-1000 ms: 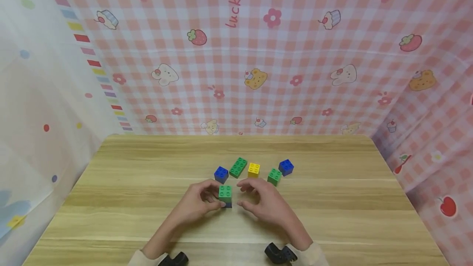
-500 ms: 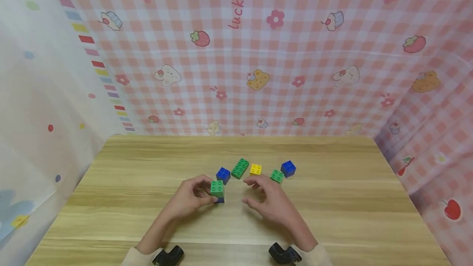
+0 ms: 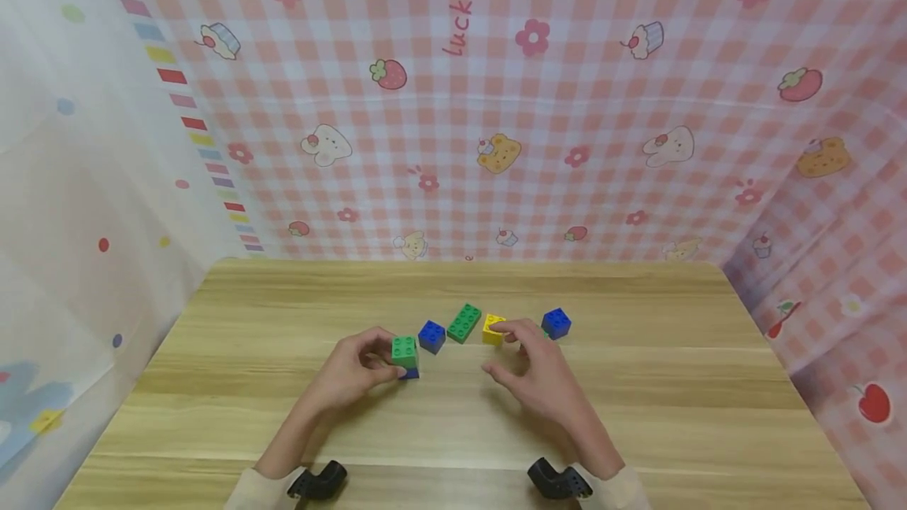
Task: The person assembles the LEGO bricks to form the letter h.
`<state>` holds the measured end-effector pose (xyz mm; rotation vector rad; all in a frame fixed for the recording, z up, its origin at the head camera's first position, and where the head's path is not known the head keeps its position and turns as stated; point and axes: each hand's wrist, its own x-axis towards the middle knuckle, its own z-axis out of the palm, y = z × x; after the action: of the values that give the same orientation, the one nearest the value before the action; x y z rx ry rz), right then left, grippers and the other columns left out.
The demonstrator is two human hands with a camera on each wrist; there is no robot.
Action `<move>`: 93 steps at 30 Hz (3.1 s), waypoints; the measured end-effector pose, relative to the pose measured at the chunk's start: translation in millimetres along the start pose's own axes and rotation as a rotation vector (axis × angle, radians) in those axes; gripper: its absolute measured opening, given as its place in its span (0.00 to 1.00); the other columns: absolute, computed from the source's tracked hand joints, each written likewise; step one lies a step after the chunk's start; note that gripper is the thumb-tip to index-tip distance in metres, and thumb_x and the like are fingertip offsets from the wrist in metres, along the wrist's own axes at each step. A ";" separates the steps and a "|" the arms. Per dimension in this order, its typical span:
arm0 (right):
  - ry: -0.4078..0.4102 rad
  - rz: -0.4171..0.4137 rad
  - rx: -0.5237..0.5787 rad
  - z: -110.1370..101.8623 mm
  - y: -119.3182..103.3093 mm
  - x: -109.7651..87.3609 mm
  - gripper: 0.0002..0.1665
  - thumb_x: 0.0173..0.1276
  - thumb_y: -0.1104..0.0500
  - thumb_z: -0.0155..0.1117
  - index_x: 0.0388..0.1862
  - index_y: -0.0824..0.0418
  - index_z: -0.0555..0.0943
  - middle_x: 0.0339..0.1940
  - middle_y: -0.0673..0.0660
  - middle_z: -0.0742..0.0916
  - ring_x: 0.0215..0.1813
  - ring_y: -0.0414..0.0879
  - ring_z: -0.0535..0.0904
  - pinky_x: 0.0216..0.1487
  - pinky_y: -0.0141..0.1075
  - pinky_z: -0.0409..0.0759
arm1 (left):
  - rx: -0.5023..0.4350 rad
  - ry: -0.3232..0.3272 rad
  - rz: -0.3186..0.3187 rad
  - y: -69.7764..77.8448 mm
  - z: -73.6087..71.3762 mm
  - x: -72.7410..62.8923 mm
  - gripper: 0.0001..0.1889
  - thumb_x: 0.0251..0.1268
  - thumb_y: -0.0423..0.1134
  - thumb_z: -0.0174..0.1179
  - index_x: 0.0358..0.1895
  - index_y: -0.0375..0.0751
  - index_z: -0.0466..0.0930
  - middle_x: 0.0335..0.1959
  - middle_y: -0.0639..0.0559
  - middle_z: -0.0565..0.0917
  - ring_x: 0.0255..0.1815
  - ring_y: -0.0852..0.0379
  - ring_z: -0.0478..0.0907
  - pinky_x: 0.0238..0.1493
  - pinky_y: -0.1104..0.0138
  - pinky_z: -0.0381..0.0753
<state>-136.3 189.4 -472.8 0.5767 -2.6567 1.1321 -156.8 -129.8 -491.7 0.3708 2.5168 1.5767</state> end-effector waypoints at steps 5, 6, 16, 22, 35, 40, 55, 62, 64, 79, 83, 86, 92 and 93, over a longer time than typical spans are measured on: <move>0.041 0.013 0.010 -10.7 7.3 1.3 0.34 0.60 0.57 0.80 0.64 0.57 0.78 0.58 0.58 0.85 0.55 0.55 0.83 0.50 0.46 0.88 | -0.008 0.025 -0.017 -1.7 -4.5 1.3 0.15 0.57 0.32 0.75 0.46 0.44 0.83 0.37 0.50 0.87 0.39 0.57 0.82 0.41 0.71 0.84; 0.046 0.017 0.014 -12.9 8.4 1.5 0.34 0.61 0.57 0.80 0.65 0.57 0.78 0.58 0.57 0.85 0.56 0.55 0.82 0.51 0.46 0.88 | -0.011 0.030 -0.017 -2.0 -5.6 1.4 0.15 0.57 0.32 0.75 0.46 0.44 0.84 0.37 0.50 0.87 0.39 0.57 0.82 0.41 0.71 0.84; 0.082 0.085 0.036 -28.8 23.3 -0.7 0.35 0.64 0.58 0.77 0.68 0.57 0.75 0.55 0.61 0.85 0.53 0.56 0.83 0.54 0.56 0.86 | -0.011 0.078 -0.049 -7.6 -14.0 2.0 0.16 0.57 0.31 0.74 0.49 0.42 0.83 0.40 0.49 0.88 0.42 0.57 0.83 0.44 0.71 0.84; 0.040 0.163 0.103 -37.8 31.7 -2.4 0.38 0.65 0.54 0.76 0.71 0.58 0.72 0.59 0.65 0.84 0.59 0.59 0.81 0.60 0.59 0.83 | 0.004 0.137 -0.074 -9.5 -18.9 1.6 0.16 0.57 0.32 0.75 0.48 0.45 0.84 0.40 0.50 0.87 0.42 0.58 0.82 0.43 0.71 0.83; 0.048 0.179 0.084 -44.4 42.6 -4.5 0.35 0.69 0.53 0.73 0.71 0.59 0.72 0.65 0.64 0.83 0.65 0.59 0.79 0.61 0.58 0.82 | 0.016 0.205 -0.117 -17.6 -32.5 1.8 0.17 0.58 0.34 0.74 0.51 0.46 0.83 0.41 0.49 0.87 0.43 0.55 0.81 0.42 0.71 0.81; 0.054 0.179 0.076 -43.2 39.1 -3.8 0.33 0.68 0.56 0.74 0.69 0.59 0.74 0.61 0.63 0.85 0.61 0.57 0.80 0.59 0.56 0.83 | 0.014 0.210 -0.110 -17.1 -35.2 1.6 0.17 0.59 0.34 0.74 0.51 0.44 0.83 0.41 0.47 0.86 0.44 0.55 0.81 0.42 0.72 0.81; -0.063 0.281 0.065 -27.8 41.0 -4.1 0.35 0.68 0.55 0.74 0.69 0.67 0.74 0.62 0.66 0.85 0.54 0.54 0.85 0.57 0.48 0.87 | 0.045 0.233 -0.119 -18.2 -38.4 1.8 0.19 0.60 0.35 0.74 0.53 0.42 0.81 0.45 0.45 0.85 0.46 0.52 0.82 0.45 0.70 0.81; -0.070 0.303 0.028 -22.8 42.5 -4.8 0.33 0.68 0.55 0.74 0.68 0.64 0.76 0.54 0.63 0.87 0.55 0.59 0.86 0.57 0.51 0.87 | 0.057 0.224 -0.096 -13.7 -39.8 0.8 0.26 0.60 0.39 0.75 0.61 0.44 0.78 0.51 0.45 0.84 0.51 0.49 0.81 0.47 0.69 0.82; -0.065 0.303 0.022 -21.5 42.9 -4.5 0.32 0.68 0.54 0.74 0.67 0.63 0.77 0.53 0.62 0.88 0.55 0.60 0.86 0.57 0.52 0.87 | 0.061 0.231 -0.071 -10.4 -40.1 0.5 0.26 0.59 0.39 0.75 0.61 0.45 0.78 0.51 0.46 0.84 0.52 0.49 0.81 0.48 0.67 0.83; -0.061 0.360 -0.007 -11.9 45.1 -5.8 0.26 0.69 0.54 0.73 0.63 0.57 0.80 0.50 0.61 0.89 0.51 0.53 0.85 0.52 0.48 0.87 | 0.216 0.451 0.369 28.6 -33.8 -5.6 0.24 0.55 0.33 0.77 0.56 0.39 0.81 0.53 0.47 0.85 0.52 0.49 0.81 0.48 0.57 0.88; -0.061 0.367 0.000 -12.6 45.1 -5.5 0.25 0.68 0.55 0.74 0.62 0.57 0.81 0.49 0.60 0.89 0.50 0.51 0.85 0.50 0.44 0.87 | 0.145 0.417 0.414 34.8 -26.0 -5.0 0.24 0.55 0.30 0.77 0.55 0.39 0.81 0.52 0.47 0.85 0.47 0.48 0.83 0.48 0.56 0.90; -0.064 0.374 0.000 -13.8 45.2 -5.7 0.25 0.68 0.55 0.74 0.62 0.57 0.81 0.47 0.59 0.88 0.48 0.49 0.84 0.47 0.40 0.85 | 0.105 0.377 0.428 36.6 -17.6 -4.3 0.23 0.56 0.31 0.76 0.55 0.41 0.81 0.53 0.49 0.85 0.48 0.51 0.82 0.49 0.55 0.90; -0.080 0.398 0.029 -15.4 45.1 -6.7 0.23 0.67 0.54 0.75 0.60 0.56 0.82 0.44 0.56 0.88 0.46 0.47 0.82 0.46 0.37 0.81 | 0.051 0.288 0.449 38.4 2.7 -2.4 0.22 0.58 0.32 0.75 0.56 0.44 0.81 0.54 0.50 0.84 0.54 0.53 0.83 0.50 0.54 0.90; -0.080 0.400 0.035 -15.6 45.1 -6.7 0.23 0.67 0.54 0.75 0.59 0.56 0.82 0.44 0.55 0.88 0.46 0.47 0.82 0.46 0.37 0.82 | 0.041 0.269 0.448 38.9 6.1 -1.7 0.22 0.58 0.32 0.75 0.56 0.43 0.80 0.54 0.50 0.84 0.55 0.52 0.82 0.50 0.53 0.90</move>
<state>-149.0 230.9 -493.5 0.0933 -2.9100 1.2782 -148.6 -108.8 -459.3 0.8297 2.8141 1.8343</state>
